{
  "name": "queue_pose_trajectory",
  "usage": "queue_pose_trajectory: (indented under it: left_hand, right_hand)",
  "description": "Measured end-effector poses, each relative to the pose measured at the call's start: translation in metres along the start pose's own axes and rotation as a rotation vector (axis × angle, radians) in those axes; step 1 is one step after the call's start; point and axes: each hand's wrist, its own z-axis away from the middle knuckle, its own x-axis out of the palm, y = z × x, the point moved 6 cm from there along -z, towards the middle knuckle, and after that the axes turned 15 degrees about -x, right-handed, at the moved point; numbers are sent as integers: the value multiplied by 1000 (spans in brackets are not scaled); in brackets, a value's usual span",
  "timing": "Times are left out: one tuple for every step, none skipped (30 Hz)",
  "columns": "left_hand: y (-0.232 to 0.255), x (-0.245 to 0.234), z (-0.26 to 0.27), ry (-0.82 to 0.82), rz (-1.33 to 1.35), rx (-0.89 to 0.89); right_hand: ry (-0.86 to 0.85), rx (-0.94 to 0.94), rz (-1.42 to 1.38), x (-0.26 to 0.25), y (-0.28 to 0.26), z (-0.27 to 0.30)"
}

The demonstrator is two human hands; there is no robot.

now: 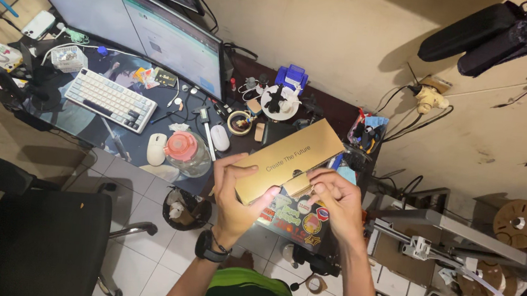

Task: The person flattens empty cardboard boxes by hand at a desk, opening the flaps, pressing the boxes flat, and stacking the flattened cardboard pieces on the desk and floor.

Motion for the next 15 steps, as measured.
queue_pose_trajectory:
  left_hand:
    - [-1,-1,-2,-5,-11,8]
    - [-1,-2,-3,-13,-6,9]
    - [-1,-3,-5,-20,0,12]
    - [-1,-4,-6,-27,5,15]
    - [-2,-5,-7,-34,7,20]
    - [-2,-6,-8,-40,9,25]
    - [-3,-6,-9,-46,10,30]
    - [-3,-7,-10,-46,6,35]
    - [-3,-8,-11,-46,3,41]
    - [-3,-9,-11,-47,0,46]
    - [-4,-8,-12,-56,3,40]
    - [-4,-8,-13,-65,5,33]
    - [-5,-8,-12,-74,7,26]
    - [-5,-8,-12,-81,8,26]
    - [-4,-8,-11,-90,10,24]
  right_hand:
    - [-32,-11,-19,2,-2,-1]
    - [-64,-22,-38,4,-3,-2]
    - [-87,-20,-61,5,-4,-3]
    - [-110,-17,-85,7,-4,-4]
    - [-135,-13,-109,9,-3,-3]
    - [-158,-37,-89,10,-4,-3]
    - [-181,-60,-70,12,-5,-3]
    - [-205,-84,-51,13,-7,-2]
    - [-193,-50,-49,13,-5,-2]
    - [-182,-15,-47,13,-4,0]
    - [-171,18,-45,14,-4,0]
    - [-131,33,-56,14,-5,0]
    - [-91,48,-67,15,-6,1]
    - [-51,63,-78,15,-6,1]
    - [-23,38,-102,16,-8,0]
